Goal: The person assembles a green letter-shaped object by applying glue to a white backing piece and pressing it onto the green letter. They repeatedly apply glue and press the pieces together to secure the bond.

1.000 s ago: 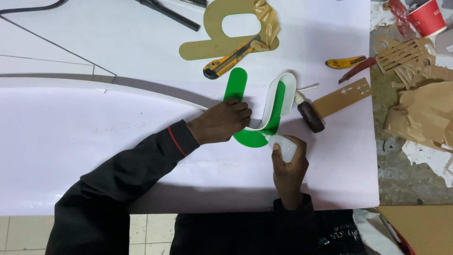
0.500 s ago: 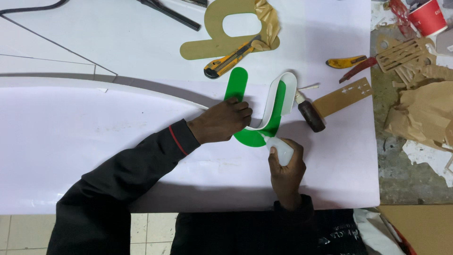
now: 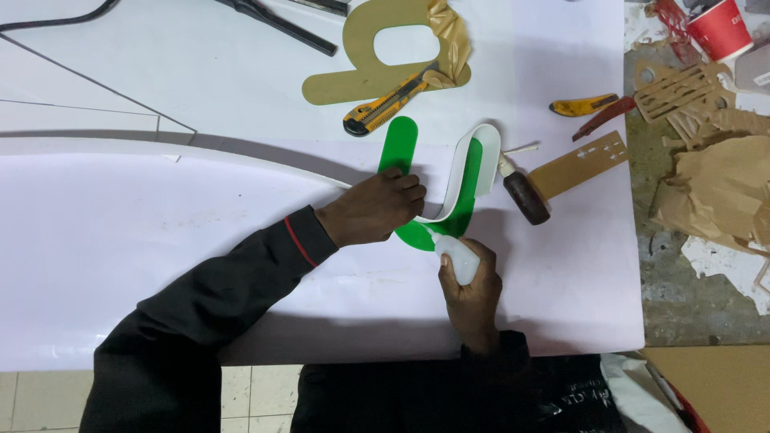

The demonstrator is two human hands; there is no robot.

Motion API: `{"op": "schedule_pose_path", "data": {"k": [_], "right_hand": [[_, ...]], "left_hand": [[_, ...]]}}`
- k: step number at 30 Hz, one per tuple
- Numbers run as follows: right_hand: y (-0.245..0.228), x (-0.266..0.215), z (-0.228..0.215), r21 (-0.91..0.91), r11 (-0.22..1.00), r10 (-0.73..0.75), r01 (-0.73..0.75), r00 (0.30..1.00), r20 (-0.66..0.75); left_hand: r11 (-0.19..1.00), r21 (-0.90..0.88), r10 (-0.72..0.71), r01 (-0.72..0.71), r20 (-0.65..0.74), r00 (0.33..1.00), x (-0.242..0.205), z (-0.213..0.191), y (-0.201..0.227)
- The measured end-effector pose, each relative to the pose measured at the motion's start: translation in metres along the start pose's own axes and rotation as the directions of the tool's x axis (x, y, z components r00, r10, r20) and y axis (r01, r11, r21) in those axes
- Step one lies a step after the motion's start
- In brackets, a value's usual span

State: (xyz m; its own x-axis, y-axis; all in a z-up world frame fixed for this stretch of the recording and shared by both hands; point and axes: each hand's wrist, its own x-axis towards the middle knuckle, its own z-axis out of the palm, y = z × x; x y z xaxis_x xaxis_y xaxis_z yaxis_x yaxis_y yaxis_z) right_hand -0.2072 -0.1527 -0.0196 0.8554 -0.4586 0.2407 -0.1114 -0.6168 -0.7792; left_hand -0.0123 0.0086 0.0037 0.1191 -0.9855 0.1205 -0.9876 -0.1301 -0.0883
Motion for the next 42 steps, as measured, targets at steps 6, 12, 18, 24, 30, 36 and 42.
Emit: {"op": "schedule_pose_path", "data": {"k": [6,12,18,24,30,36,42], "right_hand": [[0.002,-0.002,0.003,-0.011,0.999,-0.038,0.038,0.999,0.026],[0.012,-0.006,0.000,-0.080,0.996,-0.050,0.048,0.999,-0.018],[0.006,-0.002,0.000,-0.041,0.999,-0.025,0.024,0.999,-0.042],[0.007,0.012,-0.010,-0.051,0.998,0.031,-0.039,0.988,-0.151],[-0.006,0.030,-0.012,-0.034,0.998,0.039,-0.046,0.980,-0.193],[0.015,0.044,-0.041,0.062,0.997,0.056,-0.034,0.918,-0.392],[0.050,0.153,-0.069,0.125,0.980,-0.097,0.152,0.926,-0.365]], "left_hand": [[1.000,0.015,-0.014,0.015,-0.015,1.000,0.000,0.011,0.001],[1.000,-0.020,-0.007,0.007,-0.017,1.000,0.000,0.003,0.001],[1.000,0.008,-0.005,0.005,-0.023,1.000,0.000,0.008,0.001],[1.000,-0.019,-0.006,0.006,-0.011,1.000,0.001,0.004,0.001],[1.000,0.014,0.009,-0.008,-0.039,0.999,0.001,0.006,0.000],[1.000,0.003,-0.001,0.001,-0.035,0.999,0.001,0.002,0.001],[1.000,0.023,0.002,-0.001,-0.044,0.999,0.001,0.008,0.000]]}}
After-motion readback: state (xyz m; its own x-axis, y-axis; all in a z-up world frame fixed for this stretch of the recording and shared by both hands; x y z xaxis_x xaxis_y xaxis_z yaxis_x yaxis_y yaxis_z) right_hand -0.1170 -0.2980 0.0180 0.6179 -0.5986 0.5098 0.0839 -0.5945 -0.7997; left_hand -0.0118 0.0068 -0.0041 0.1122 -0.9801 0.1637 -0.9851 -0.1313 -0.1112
